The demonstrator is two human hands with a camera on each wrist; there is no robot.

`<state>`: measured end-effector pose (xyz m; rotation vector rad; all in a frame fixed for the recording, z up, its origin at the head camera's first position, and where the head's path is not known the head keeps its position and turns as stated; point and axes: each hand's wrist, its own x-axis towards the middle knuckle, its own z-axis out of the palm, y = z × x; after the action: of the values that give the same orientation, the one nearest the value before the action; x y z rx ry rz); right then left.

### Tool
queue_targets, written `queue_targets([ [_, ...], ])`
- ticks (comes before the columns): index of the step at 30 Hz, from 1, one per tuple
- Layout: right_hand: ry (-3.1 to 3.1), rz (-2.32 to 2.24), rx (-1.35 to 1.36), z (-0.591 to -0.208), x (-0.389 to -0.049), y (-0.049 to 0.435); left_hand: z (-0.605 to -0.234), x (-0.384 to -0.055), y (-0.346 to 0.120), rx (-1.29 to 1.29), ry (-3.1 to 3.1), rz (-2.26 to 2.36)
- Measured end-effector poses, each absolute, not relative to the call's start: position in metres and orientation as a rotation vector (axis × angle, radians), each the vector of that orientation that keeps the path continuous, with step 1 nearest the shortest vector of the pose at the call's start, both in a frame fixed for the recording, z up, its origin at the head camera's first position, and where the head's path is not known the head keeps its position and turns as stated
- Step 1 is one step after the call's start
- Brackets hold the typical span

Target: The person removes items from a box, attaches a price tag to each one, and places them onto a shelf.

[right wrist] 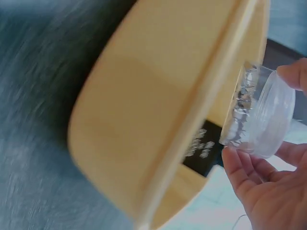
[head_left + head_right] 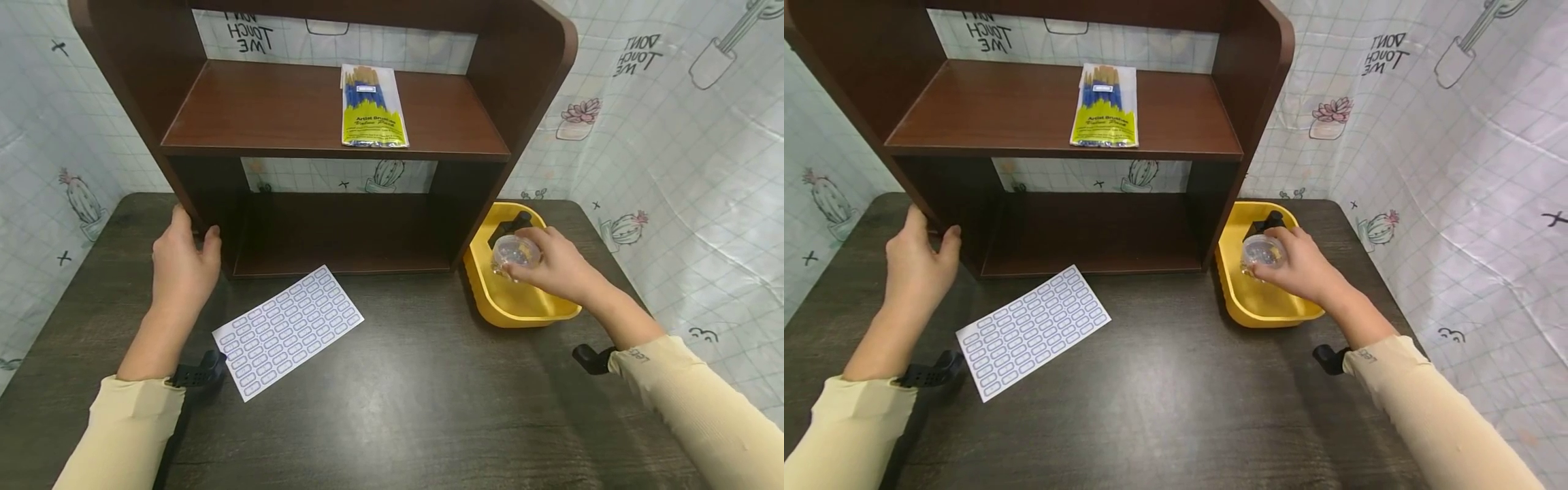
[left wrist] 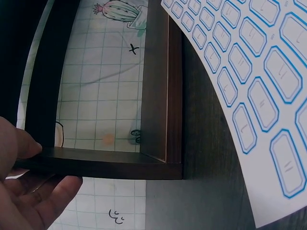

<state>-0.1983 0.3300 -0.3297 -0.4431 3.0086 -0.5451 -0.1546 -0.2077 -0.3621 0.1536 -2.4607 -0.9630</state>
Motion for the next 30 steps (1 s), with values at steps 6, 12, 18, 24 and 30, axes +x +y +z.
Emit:
queue_targets([
  [6, 3.083, -0.721, -0.408, -0.319, -0.180, 0.316, -0.361, -0.154, -0.209, 0.144, -2.454, -0.962],
  [12, 3.132, -0.822, -0.493, -0.316, -0.158, 0.294, -0.363, -0.155, -0.210, 0.130, -2.441, -0.966],
  [18, 3.121, -0.918, -0.751, -0.333, -0.136, 0.271, -0.364, -0.156, -0.208, 0.136, -2.453, -0.971],
  [24, 3.017, -0.931, -0.861, -0.358, -0.114, 0.248, -0.364, -0.156, -0.207, 0.145, -2.456, -0.977],
  [30, 2.911, -0.924, -0.910, -0.376, -0.104, 0.223, -0.364, -0.156, -0.209, 0.154, -2.444, -0.973],
])
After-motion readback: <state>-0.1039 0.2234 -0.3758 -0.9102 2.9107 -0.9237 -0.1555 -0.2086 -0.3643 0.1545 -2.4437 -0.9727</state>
